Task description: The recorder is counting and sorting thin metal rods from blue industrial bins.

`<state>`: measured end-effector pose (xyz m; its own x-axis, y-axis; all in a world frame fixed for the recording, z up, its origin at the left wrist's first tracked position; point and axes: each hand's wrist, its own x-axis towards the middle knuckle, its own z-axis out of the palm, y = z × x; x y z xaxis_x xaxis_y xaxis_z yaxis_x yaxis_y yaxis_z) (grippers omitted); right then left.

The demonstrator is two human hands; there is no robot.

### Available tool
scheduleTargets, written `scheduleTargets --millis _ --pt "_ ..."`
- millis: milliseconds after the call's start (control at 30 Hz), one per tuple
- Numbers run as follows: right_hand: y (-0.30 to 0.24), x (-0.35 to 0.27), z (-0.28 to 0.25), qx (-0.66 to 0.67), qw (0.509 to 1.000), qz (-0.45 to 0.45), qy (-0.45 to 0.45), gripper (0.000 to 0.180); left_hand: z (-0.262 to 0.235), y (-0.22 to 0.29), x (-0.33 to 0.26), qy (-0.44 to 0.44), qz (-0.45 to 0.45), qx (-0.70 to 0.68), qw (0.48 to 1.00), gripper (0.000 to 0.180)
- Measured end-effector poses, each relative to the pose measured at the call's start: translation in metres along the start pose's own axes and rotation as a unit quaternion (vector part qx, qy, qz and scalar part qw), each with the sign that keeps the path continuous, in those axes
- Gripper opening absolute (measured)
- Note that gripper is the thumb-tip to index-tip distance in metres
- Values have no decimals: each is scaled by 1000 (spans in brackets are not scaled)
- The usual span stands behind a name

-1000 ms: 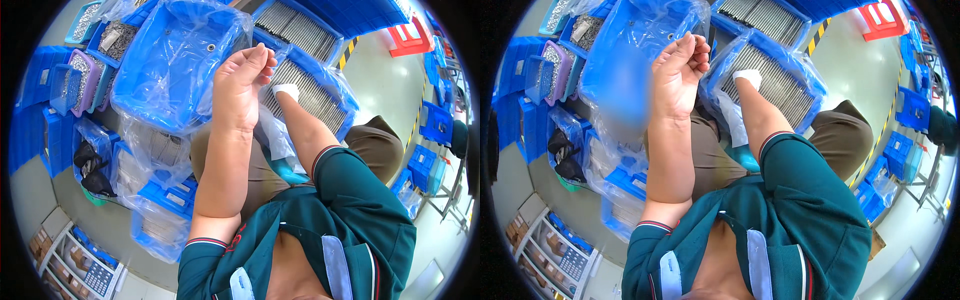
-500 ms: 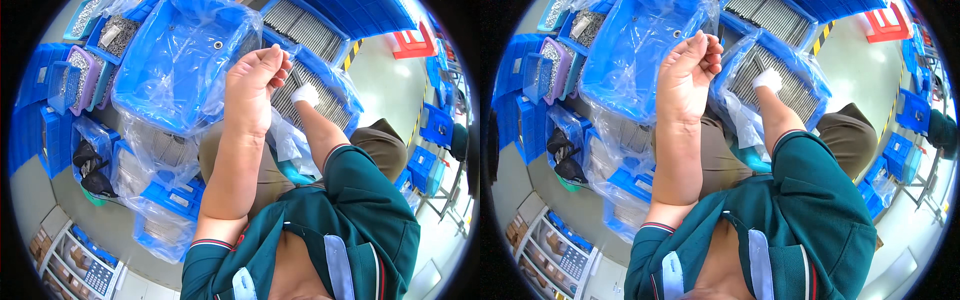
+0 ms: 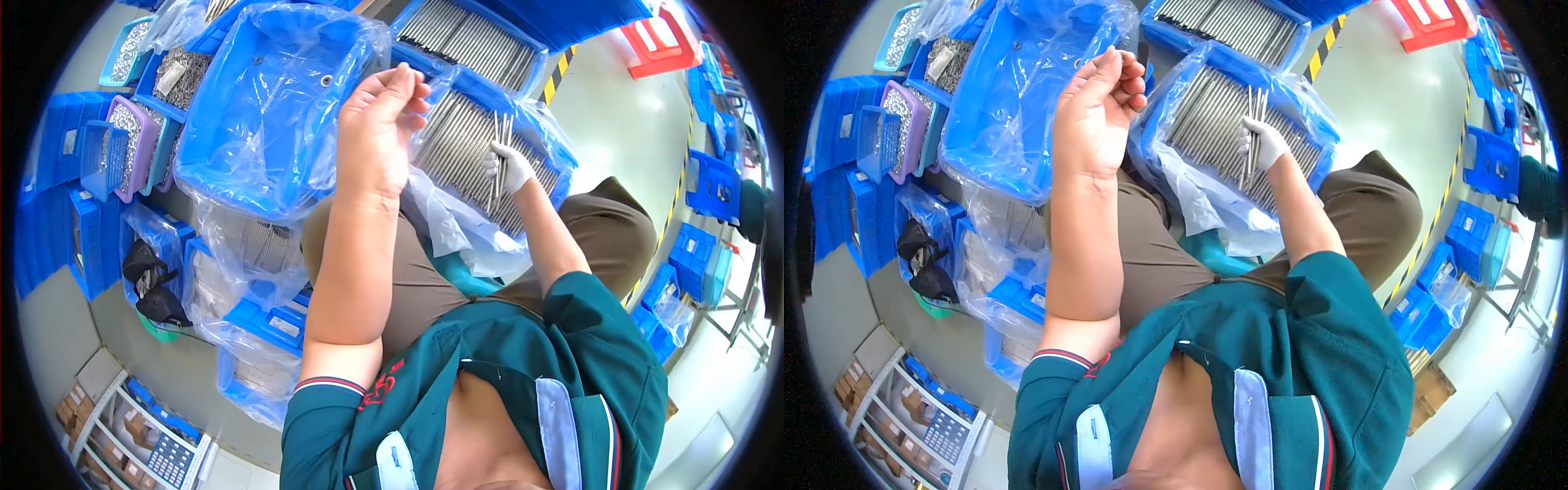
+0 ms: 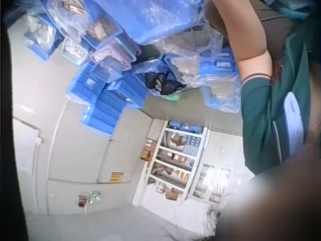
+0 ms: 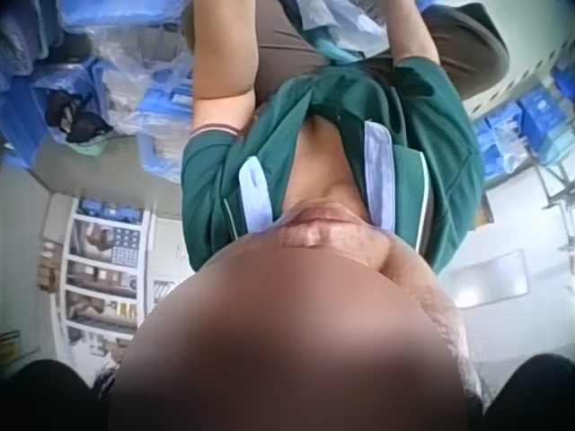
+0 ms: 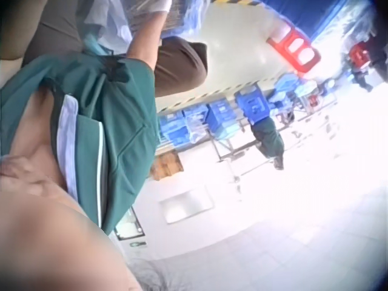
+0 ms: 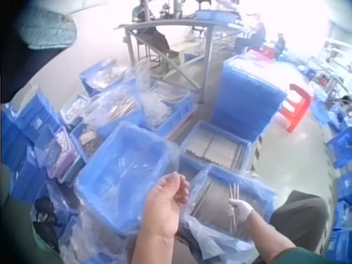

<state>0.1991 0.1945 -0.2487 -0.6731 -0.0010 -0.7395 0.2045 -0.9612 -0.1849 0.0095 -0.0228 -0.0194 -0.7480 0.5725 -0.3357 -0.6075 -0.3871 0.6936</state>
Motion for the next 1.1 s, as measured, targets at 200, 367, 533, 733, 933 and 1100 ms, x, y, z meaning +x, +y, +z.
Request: scheduleTargets --millis 200,367,533,733,933,1100 --pt "-7 -70 93 121 947 -185 -234 9 5 -32 4 30 -46 81 995 15" --pt "-33 -151 179 90 899 -322 -281 10 13 -72 9 -35 -146 -26 988 22" --pt "9 -200 236 -77 822 -532 -186 13 41 -99 11 -278 -173 -257 910 28" --pt "39 -184 218 -271 795 -532 -107 12 78 -92 -15 -262 -129 -227 929 30" --pt "10 -227 199 -375 813 -438 -80 16 77 -73 -3 -77 -83 -141 983 21" --pt "0 -255 181 -338 837 -329 -277 35 71 -57 -6 -60 -66 -95 991 20"
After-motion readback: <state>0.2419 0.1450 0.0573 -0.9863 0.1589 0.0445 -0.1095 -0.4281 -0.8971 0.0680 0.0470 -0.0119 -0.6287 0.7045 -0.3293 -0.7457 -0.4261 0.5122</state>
